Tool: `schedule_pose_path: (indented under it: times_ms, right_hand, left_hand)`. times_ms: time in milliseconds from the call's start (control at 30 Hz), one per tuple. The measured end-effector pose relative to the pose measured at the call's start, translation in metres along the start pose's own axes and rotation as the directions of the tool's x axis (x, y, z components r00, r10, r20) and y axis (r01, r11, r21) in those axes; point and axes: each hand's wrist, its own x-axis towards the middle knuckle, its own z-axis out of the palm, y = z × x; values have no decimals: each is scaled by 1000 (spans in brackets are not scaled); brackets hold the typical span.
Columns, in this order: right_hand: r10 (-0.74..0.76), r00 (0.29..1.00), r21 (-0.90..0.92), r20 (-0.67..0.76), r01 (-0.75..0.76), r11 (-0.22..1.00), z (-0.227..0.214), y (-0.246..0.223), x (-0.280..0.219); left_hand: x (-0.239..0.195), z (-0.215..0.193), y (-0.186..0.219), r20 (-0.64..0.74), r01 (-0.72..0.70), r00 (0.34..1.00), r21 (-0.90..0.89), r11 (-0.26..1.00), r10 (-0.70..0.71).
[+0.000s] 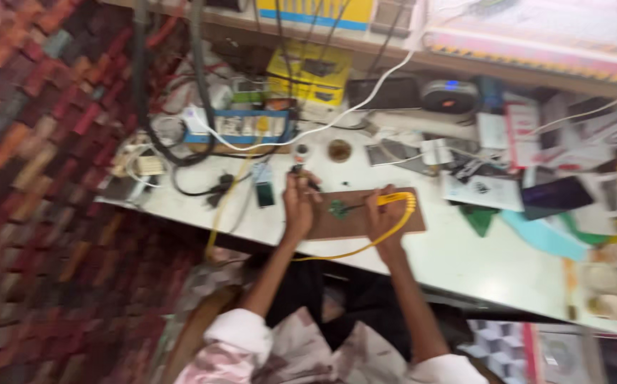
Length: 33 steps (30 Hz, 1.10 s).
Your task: The person uses a soldering iron and tweezers to solder components on a small green circuit board. They repeatedly heat solder joints and adjust small parts while the board rests on a wooden block on a cluttered workbench.
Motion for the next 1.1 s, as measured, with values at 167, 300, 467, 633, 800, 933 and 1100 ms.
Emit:
schedule_pose_path:
  times_ms: [167,300,467,633,800,933,1100]
  right_hand:
    - [454,891,218,21,-447,867,-11,-14,5]
    - [278,961,83,1,-277,957,-9,-28,1]
    - [401,911,177,96,-412,894,-27,-46,8]
    - [-53,997,-284,-58,34,958,-30,-51,15]
    - [-53,997,-188,54,62,980,-36,-46,16]
    - [296,955,166,25,-296,941,-33,-54,23]
    - [326,941,314,88,-337,888,-41,-50,28]
  left_hand:
    - [-5,17,2,32,32,999,-14,999,-31]
    - [-6,15,2,60,34,998,-8,999,-33]
    - [-8,15,11,65,22,998,-5,1000,-22]
    - [-12,17,12,74,15,997,19,1000,-17]
    - [-26,14,11,98,34,994,44,998,-39]
    - [-38,11,29,102,73,992,37,997,-77]
    - [-40,9,45,81,-50,996,86,995,43]
